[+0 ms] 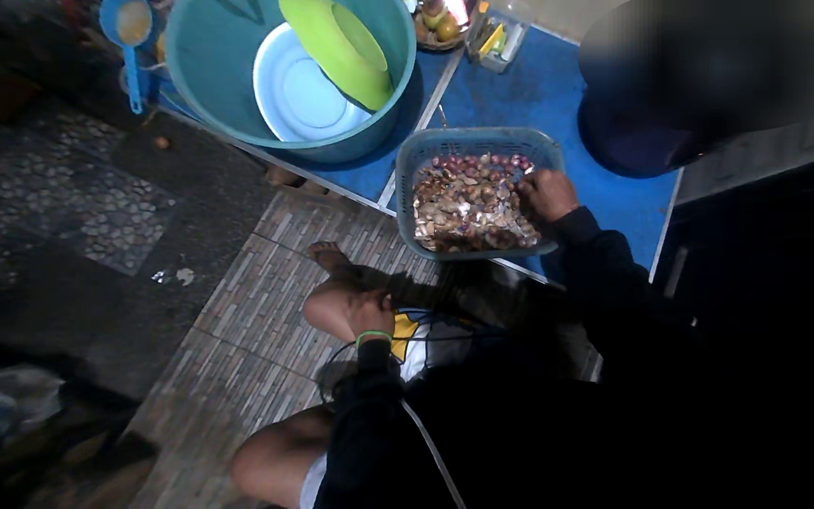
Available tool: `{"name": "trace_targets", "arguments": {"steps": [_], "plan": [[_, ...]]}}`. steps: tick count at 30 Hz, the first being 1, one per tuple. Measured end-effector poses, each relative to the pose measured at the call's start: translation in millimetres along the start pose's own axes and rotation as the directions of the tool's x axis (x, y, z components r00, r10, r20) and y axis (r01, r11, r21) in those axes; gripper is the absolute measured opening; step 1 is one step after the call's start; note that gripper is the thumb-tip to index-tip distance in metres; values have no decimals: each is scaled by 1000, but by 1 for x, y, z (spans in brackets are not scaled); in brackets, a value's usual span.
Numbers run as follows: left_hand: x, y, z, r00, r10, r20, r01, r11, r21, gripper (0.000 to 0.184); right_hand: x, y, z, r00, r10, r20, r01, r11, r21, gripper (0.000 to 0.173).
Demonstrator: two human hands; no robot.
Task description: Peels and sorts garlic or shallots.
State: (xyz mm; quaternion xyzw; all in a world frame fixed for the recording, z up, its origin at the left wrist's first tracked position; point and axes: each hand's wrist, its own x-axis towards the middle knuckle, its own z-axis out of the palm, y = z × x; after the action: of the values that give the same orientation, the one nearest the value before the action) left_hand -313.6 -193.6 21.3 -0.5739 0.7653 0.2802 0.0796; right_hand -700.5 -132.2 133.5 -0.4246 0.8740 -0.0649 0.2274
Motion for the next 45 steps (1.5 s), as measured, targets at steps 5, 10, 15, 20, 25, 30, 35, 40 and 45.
{"name": "trace_targets", "arguments": {"steps": [5,10,15,20,25,30,35,40,45], "plan": [[1,-1,1,1000,-3,-10,3,1000,3,31,30,-10,9,997,44,64,-35,989,-144,31],[1,0,2,1000,1,-10,-1,1000,21,29,48,-1,13,993,11,118,4,992,-127,27],[2,0,3,1000,5,-14,-5,1000,25,31,66,17,17,988,-57,145,73,991,-110,26],[0,1,1,1000,-12,-3,12,1000,26,31,64,18,7,989,-26,146,-40,902,430,20],[2,0,0,1000,-3,2,3,1000,4,32,46,24,-15,951,-209,229,-161,300,940,27],[3,-2,3,1000,9,-7,-9,1000,-3,31,35,27,-14,967,-153,203,-144,327,934,32],[3,-1,4,1000,4,-15,-4,1000,13,31,28,18,7,972,8,236,-79,953,291,24],[2,0,2,999,-15,-32,16,999,29,30,19,9,17,994,98,55,-103,990,97,32],[2,2,0,1000,-12,-6,12,1000,24,31,16,9,20,991,104,86,-107,994,35,30]]}}
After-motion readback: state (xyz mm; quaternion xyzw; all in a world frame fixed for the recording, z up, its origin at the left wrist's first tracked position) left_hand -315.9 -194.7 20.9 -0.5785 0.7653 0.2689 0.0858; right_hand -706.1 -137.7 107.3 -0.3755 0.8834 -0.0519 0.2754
